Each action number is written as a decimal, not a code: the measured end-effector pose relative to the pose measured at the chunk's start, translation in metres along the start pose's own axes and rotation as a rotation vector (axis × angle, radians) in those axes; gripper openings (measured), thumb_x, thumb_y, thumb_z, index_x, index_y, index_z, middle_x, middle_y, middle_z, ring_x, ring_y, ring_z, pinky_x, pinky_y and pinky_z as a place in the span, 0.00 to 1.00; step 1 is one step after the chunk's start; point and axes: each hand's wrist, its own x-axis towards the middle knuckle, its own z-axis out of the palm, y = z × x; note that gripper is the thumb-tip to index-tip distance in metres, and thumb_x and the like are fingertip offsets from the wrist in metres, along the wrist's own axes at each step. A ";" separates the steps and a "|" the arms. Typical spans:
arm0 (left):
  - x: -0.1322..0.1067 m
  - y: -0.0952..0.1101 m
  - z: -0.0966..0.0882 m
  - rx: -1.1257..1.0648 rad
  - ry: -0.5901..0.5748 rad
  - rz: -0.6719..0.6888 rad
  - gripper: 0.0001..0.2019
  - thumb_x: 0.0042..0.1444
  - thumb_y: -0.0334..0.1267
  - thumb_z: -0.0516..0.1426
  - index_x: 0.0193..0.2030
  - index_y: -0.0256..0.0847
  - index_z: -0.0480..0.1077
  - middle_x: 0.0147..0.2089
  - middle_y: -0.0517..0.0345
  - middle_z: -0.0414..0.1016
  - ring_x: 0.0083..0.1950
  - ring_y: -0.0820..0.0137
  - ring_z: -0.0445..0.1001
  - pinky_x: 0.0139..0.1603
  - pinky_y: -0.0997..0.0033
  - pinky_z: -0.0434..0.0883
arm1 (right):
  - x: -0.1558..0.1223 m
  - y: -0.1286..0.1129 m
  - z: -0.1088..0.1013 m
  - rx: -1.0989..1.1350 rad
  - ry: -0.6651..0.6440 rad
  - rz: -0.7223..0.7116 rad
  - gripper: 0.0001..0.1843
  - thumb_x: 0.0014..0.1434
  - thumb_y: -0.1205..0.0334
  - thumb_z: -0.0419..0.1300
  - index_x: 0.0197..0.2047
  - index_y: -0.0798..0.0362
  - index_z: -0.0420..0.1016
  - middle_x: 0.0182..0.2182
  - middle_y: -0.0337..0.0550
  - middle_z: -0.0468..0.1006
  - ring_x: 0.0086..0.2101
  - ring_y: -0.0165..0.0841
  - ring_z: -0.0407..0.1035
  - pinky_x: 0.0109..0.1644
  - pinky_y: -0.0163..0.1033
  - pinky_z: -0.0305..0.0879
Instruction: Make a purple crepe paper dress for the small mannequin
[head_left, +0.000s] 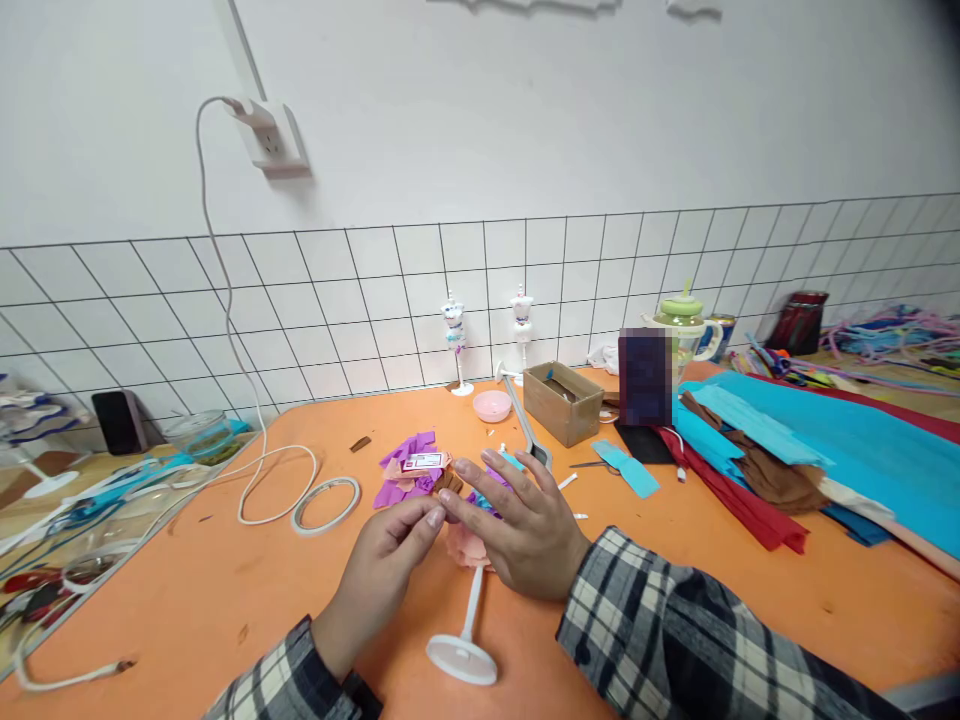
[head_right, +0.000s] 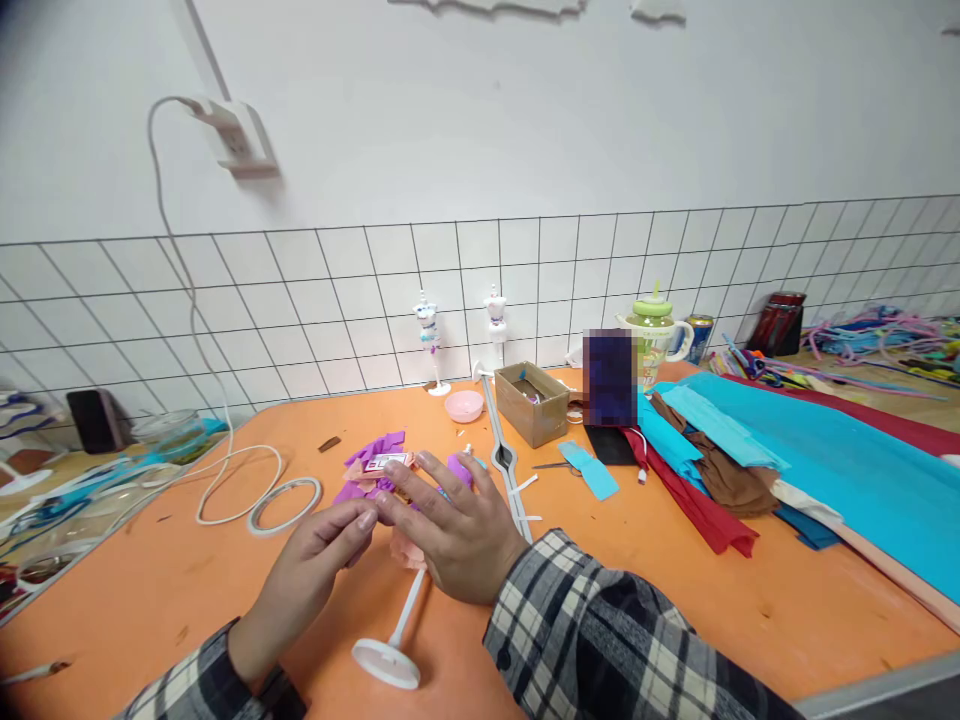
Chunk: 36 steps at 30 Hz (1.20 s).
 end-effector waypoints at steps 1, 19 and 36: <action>0.000 0.000 0.001 0.009 0.007 0.004 0.21 0.59 0.55 0.55 0.31 0.38 0.74 0.20 0.64 0.57 0.22 0.73 0.56 0.23 0.75 0.56 | 0.000 -0.001 -0.001 0.009 -0.004 0.006 0.29 0.60 0.64 0.54 0.64 0.43 0.65 0.67 0.38 0.61 0.68 0.38 0.45 0.71 0.53 0.39; -0.011 -0.005 0.004 0.178 0.126 0.129 0.18 0.61 0.41 0.52 0.21 0.39 0.68 0.21 0.60 0.68 0.25 0.71 0.67 0.29 0.73 0.64 | 0.000 -0.015 -0.008 0.370 -0.068 0.072 0.33 0.55 0.75 0.54 0.64 0.50 0.66 0.70 0.48 0.52 0.69 0.45 0.40 0.68 0.57 0.52; -0.012 -0.008 0.004 0.162 0.118 0.205 0.14 0.62 0.36 0.52 0.28 0.38 0.76 0.25 0.58 0.75 0.29 0.71 0.74 0.33 0.73 0.69 | -0.001 -0.011 -0.003 0.889 -0.086 0.361 0.30 0.59 0.71 0.56 0.64 0.42 0.67 0.70 0.42 0.52 0.68 0.41 0.48 0.70 0.57 0.46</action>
